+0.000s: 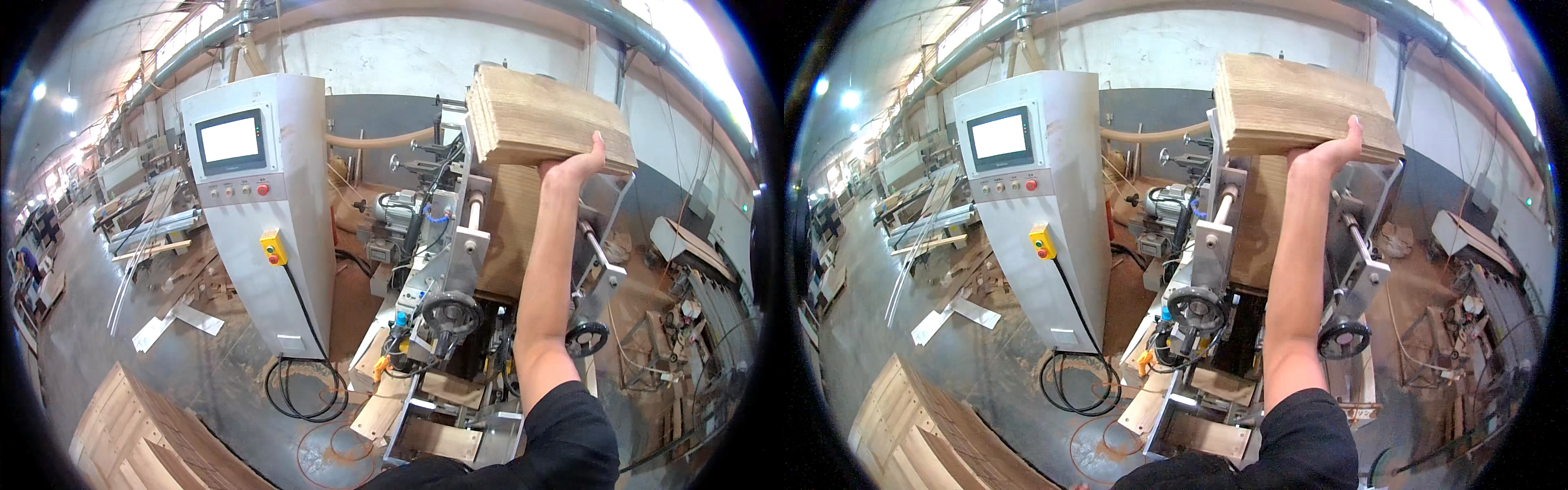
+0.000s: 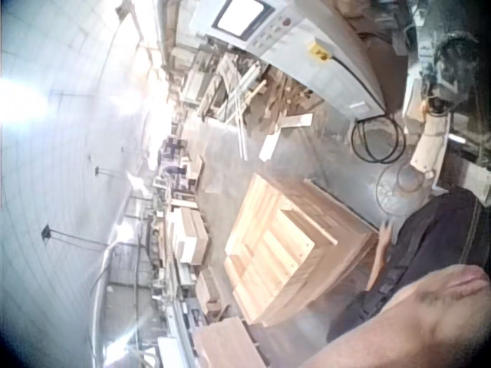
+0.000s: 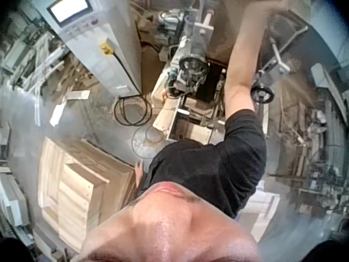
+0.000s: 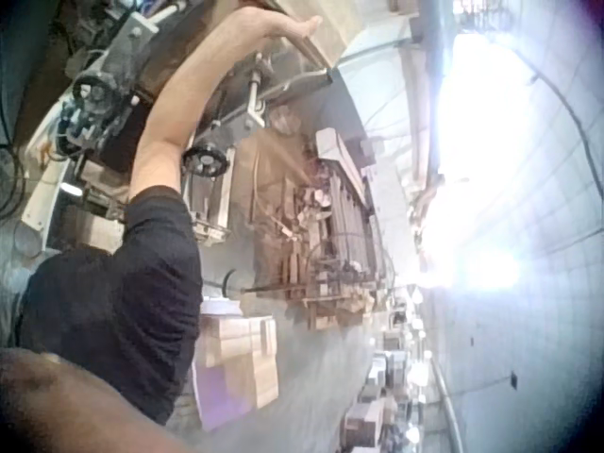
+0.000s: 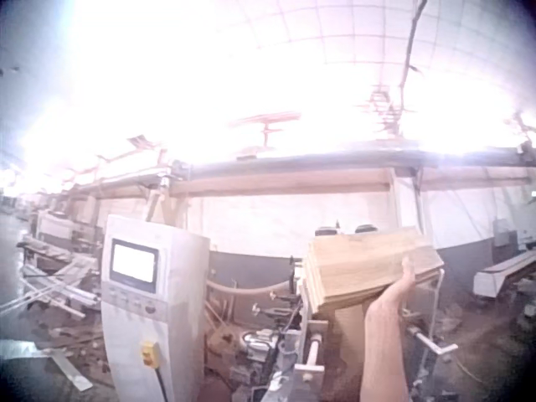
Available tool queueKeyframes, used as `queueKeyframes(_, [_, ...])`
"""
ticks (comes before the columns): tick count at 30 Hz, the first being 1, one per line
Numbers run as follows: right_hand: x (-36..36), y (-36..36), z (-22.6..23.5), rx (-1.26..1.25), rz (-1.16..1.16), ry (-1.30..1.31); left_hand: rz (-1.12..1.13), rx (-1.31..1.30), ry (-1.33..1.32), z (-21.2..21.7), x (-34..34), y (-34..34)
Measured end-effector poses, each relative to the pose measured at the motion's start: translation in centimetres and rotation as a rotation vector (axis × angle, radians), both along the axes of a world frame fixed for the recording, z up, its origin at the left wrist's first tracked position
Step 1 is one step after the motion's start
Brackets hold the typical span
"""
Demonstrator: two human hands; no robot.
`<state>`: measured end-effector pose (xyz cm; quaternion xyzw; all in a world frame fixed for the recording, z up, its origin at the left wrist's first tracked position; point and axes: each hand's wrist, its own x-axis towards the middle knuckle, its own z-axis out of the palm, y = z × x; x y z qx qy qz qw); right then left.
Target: The person places stacks of wooden planks into a woodworking machine, organizes processed planks on a pallet, and uses an air nozzle to clean wood dust from the machine and the workspace.
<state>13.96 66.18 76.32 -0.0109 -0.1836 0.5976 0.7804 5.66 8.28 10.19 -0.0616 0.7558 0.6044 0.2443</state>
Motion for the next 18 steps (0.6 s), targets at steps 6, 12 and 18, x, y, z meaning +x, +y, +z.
queueKeyframes(6, [-2.2, 7.4, 2.6, -0.26, 0.008, 0.123, 0.2, 0.044, -0.318, -0.6, 5.8, -1.8])
queueKeyframes(12, [-4.1, 12.4, 2.4, -0.572, -0.005, 0.047, 0.268, 0.071, -0.383, 0.0, 7.7, -1.0])
queueKeyframes(18, [-5.2, 17.4, 2.9, -0.786, -0.021, -0.272, 0.312, 0.104, -0.418, -1.0, 8.6, -1.0])
